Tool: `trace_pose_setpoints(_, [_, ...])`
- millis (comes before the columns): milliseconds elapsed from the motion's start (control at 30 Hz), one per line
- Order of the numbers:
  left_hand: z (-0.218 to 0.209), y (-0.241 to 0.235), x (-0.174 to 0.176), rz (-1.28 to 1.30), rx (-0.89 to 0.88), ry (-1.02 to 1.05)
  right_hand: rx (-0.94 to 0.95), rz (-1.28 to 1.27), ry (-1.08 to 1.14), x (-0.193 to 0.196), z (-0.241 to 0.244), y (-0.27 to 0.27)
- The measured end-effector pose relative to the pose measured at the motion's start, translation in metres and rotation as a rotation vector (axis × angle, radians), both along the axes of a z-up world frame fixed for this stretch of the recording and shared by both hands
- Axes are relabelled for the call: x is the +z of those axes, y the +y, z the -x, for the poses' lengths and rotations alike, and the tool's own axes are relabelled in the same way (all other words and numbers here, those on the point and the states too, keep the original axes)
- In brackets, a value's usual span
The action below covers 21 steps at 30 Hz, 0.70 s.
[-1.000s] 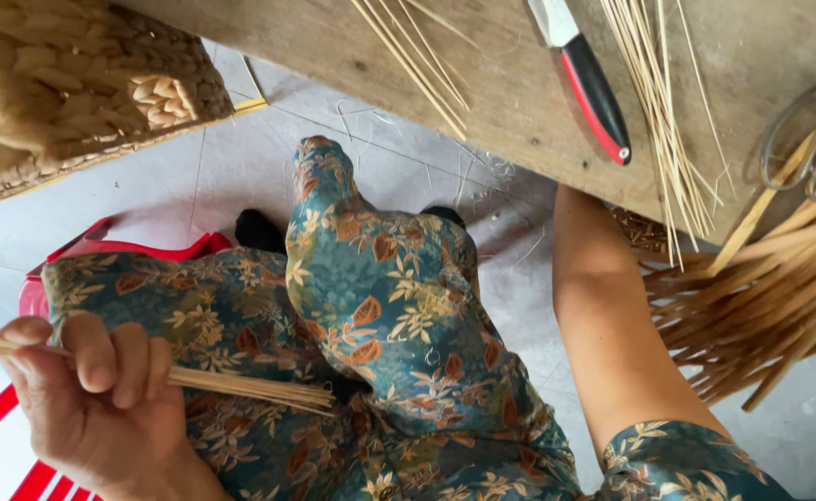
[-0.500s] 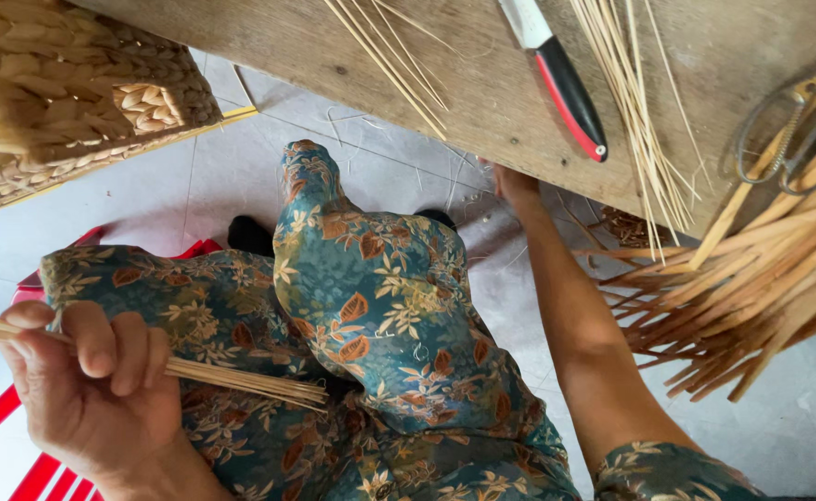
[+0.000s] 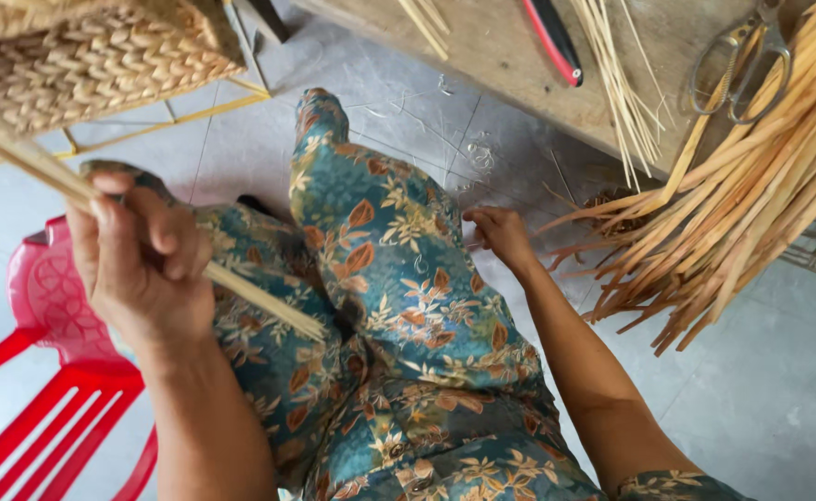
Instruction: The person sits on the floor and repeatedly splits thin bamboo strips by hand, peeling off fine fibers and straightening the pieces. They gather the processed strips into a bundle and place them on a nearby wooden table.
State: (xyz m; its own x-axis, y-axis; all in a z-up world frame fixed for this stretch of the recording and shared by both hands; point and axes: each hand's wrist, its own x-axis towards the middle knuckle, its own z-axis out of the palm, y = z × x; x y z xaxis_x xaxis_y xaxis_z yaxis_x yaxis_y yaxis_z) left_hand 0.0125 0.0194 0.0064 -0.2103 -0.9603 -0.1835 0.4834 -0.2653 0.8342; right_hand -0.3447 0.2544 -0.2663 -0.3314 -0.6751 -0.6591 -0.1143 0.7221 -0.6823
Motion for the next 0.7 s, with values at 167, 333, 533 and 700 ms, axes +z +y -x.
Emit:
trace_pose_setpoints(167, [-0.015, 0.02, 0.004, -0.01, 0.066, 0.063, -0.078, -0.057, -0.081, -0.037, -0.019, 0.006])
trace_pose_setpoints(333, [-0.038, 0.026, 0.007, -0.003, 0.095, 0.067, -0.167, -0.115, -0.174, -0.076, -0.023, -0.023])
trace_pose_setpoints(533, [-0.054, 0.017, 0.012, -0.102, 0.207, 0.029, -0.037, 0.019, -0.023, -0.111, -0.026, -0.101])
trace_pose_setpoints(700, [-0.064, 0.009, 0.01, -0.197, 0.268, 0.058, 0.266, 0.244, 0.455, -0.128, -0.028, -0.196])
